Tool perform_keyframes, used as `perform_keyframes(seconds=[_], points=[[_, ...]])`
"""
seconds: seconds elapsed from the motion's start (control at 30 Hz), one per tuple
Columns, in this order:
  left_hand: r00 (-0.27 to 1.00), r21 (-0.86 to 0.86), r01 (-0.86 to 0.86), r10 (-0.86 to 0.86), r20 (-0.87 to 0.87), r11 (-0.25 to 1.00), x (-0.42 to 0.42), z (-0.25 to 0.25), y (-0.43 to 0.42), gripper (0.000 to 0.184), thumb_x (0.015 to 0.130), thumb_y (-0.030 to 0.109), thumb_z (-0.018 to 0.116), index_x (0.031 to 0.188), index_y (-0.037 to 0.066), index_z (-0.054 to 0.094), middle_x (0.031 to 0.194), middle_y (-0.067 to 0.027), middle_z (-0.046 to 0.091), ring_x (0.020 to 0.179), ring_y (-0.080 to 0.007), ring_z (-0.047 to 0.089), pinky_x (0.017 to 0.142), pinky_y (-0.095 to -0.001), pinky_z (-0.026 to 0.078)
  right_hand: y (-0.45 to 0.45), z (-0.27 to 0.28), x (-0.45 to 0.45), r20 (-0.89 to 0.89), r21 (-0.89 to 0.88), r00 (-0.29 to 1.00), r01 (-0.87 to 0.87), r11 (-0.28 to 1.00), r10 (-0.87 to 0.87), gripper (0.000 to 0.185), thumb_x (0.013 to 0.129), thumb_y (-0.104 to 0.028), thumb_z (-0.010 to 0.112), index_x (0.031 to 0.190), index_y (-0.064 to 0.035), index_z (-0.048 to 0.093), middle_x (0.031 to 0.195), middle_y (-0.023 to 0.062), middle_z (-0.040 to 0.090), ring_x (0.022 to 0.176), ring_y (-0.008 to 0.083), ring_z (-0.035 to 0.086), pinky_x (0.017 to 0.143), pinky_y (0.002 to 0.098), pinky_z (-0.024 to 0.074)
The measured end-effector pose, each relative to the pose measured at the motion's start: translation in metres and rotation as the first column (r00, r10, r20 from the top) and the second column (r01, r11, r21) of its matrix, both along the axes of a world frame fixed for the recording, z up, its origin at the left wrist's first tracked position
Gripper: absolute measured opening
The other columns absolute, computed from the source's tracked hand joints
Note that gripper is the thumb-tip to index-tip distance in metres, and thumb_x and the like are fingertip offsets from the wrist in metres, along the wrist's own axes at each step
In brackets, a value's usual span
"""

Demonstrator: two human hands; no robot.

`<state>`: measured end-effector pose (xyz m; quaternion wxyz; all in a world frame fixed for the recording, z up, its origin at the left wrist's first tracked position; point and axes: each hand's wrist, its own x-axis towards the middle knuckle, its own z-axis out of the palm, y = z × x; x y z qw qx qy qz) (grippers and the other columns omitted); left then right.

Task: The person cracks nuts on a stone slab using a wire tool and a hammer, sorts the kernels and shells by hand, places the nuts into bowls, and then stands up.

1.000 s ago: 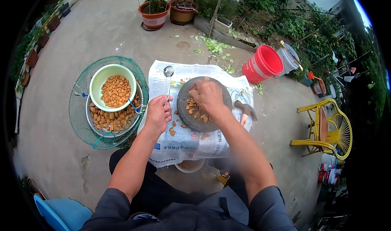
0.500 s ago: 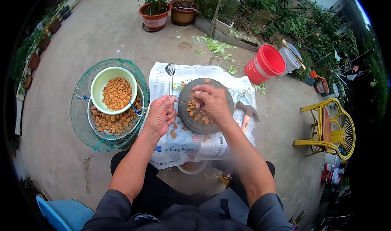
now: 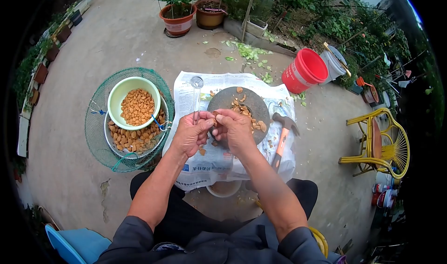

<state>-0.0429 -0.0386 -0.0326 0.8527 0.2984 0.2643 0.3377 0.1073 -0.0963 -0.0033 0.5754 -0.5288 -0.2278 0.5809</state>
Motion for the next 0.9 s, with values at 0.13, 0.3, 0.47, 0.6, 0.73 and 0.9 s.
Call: perform_keyframes(seconds=[0.13, 0.3, 0.47, 0.6, 0.73, 0.9], points=[[1.000, 0.025, -0.012, 0.012, -0.001, 1.000, 0.000, 0.004, 0.000, 0.023, 0.087, 0.008, 0.074, 0.106, 0.000, 0.064, 0.068, 0.0002, 0.061, 0.043, -0.0010, 0.038, 0.038, -0.0173, 0.027, -0.001, -0.008, -0.001, -0.189, 0.042, 0.981, 0.054, 0.998, -0.045, 0.019, 0.095, -0.009, 0.061, 0.111, 0.0004, 0.064, 0.093, 0.0096, 0.069, 0.070, 0.0176, 0.067, 0.056, 0.0268, 0.0536], [0.998, 0.075, -0.056, 0.058, -0.018, 0.996, 0.000, 0.004, -0.002, 0.024, 0.086, 0.006, 0.074, 0.107, -0.002, 0.064, 0.069, -0.0020, 0.063, 0.043, -0.0011, 0.039, 0.038, -0.0172, 0.028, -0.002, -0.007, -0.001, -0.276, 0.075, 0.960, 0.066, 0.995, -0.043, 0.020, 0.094, -0.006, 0.061, 0.112, 0.0007, 0.064, 0.094, 0.0105, 0.069, 0.076, 0.0188, 0.068, 0.063, 0.0294, 0.0563], [0.992, 0.107, -0.117, 0.122, -0.044, 0.987, 0.002, 0.002, -0.002, 0.022, 0.086, 0.004, 0.074, 0.104, -0.002, 0.064, 0.069, -0.0018, 0.063, 0.043, -0.0012, 0.040, 0.038, -0.0169, 0.028, -0.002, -0.013, -0.003, -0.210, 0.094, 0.975, 0.096, 0.991, -0.075, 0.021, 0.092, -0.005, 0.063, 0.112, 0.0021, 0.065, 0.092, 0.0101, 0.069, 0.076, 0.0176, 0.067, 0.065, 0.0295, 0.0575], [0.987, 0.118, -0.132, 0.142, -0.074, 0.984, 0.004, 0.000, -0.003, 0.020, 0.085, 0.004, 0.074, 0.102, -0.001, 0.063, 0.068, -0.0007, 0.062, 0.042, -0.0011, 0.040, 0.037, -0.0170, 0.028, -0.003, -0.011, -0.009, -0.142, 0.099, 0.982, 0.138, 0.985, -0.124, 0.022, 0.092, -0.004, 0.064, 0.112, 0.0032, 0.065, 0.090, 0.0094, 0.069, 0.075, 0.0155, 0.066, 0.063, 0.0272, 0.0575], [0.981, 0.123, -0.137, 0.151, -0.119, 0.983, 0.005, 0.000, -0.004, 0.021, 0.085, 0.005, 0.074, 0.101, -0.001, 0.063, 0.066, 0.0010, 0.060, 0.042, -0.0010, 0.040, 0.037, -0.0169, 0.027, -0.002, -0.002, -0.015, 0.019, 0.125, 0.986, 0.161, 0.979, -0.165, 0.022, 0.091, -0.005, 0.064, 0.111, 0.0040, 0.066, 0.088, 0.0082, 0.068, 0.074, 0.0127, 0.065, 0.062, 0.0249, 0.0570], [0.971, 0.116, -0.139, 0.158, -0.179, 0.983, 0.006, 0.005, -0.004, 0.021, 0.085, 0.006, 0.075, 0.100, 0.000, 0.062, 0.065, 0.0030, 0.058, 0.042, -0.0006, 0.039, 0.037, -0.0167, 0.026, 0.002, 0.000, -0.018, 0.175, 0.183, 0.959, 0.191, 0.964, -0.223, 0.021, 0.091, -0.006, 0.065, 0.109, 0.0047, 0.067, 0.087, 0.0070, 0.068, 0.072, 0.0103, 0.064, 0.063, 0.0235, 0.0558]])
